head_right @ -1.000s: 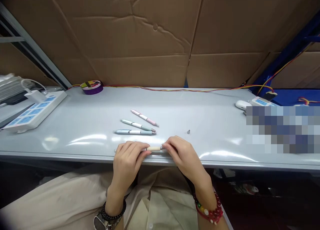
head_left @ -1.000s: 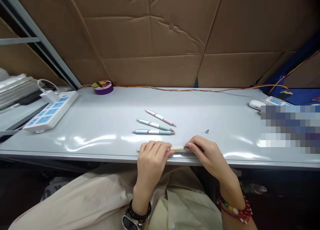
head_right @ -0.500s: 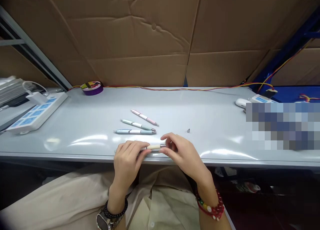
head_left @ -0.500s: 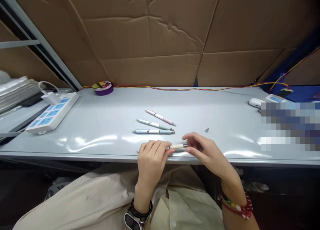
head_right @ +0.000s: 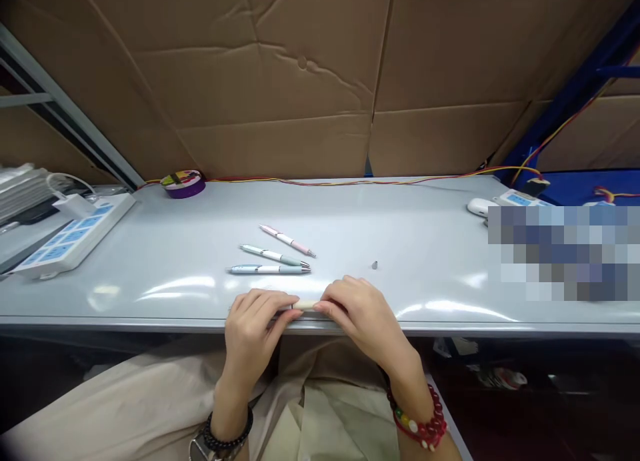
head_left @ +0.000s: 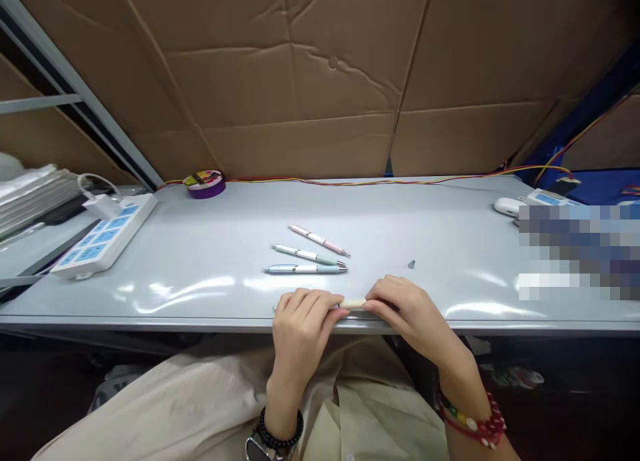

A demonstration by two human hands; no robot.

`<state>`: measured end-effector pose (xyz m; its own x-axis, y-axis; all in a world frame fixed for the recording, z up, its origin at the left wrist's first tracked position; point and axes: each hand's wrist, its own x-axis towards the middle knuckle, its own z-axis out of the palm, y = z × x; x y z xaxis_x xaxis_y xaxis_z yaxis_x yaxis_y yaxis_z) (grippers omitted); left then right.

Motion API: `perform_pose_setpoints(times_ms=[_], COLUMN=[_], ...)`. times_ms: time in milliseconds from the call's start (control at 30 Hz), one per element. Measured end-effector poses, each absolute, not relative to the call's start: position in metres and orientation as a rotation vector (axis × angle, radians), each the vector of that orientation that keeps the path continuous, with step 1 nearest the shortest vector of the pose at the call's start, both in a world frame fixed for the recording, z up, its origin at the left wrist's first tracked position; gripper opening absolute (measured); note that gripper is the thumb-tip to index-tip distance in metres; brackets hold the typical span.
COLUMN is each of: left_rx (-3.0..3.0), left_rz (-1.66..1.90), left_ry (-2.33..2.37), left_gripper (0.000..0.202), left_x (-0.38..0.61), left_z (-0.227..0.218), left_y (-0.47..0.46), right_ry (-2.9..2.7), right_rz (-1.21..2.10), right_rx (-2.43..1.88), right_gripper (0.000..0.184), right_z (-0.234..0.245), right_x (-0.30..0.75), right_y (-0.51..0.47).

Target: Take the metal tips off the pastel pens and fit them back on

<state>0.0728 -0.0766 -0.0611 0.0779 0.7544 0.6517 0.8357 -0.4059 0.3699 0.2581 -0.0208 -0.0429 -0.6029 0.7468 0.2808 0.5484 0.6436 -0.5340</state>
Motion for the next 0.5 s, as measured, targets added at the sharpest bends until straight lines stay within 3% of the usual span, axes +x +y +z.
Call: perform_pose_setpoints(times_ms=[100,233,400,500], left_rx=[-2.226,-2.066,-1.518,-1.447], left_rz=[-1.298,-1.405,-2.191,-2.707], left_ry=[-1.623,-1.564,-1.589,-1.752], left_gripper=[0.004,0.011,0.031,0.03], left_x=[0.072,0.075,0.077,0.074], left_z=[-0.06,-0.063,-0.062,-0.054], left_y=[-0.077,-0.078,-0.08,-0.08], right_ry=[-2.419,-2.268,-1.934,-1.954], right_rz=[0.48,0.64,0.744,0.785], right_rx=[-0.998,-0.917,-0.769,-0.745], right_gripper=[0.036,0.028,0.016,0.007], right_z=[-0.043,-0.041,-0.042,-0.045], right_x=[0.258,0.261,0.268,0.269], right_y=[-0.021,-0.022,-0.024,-0.024])
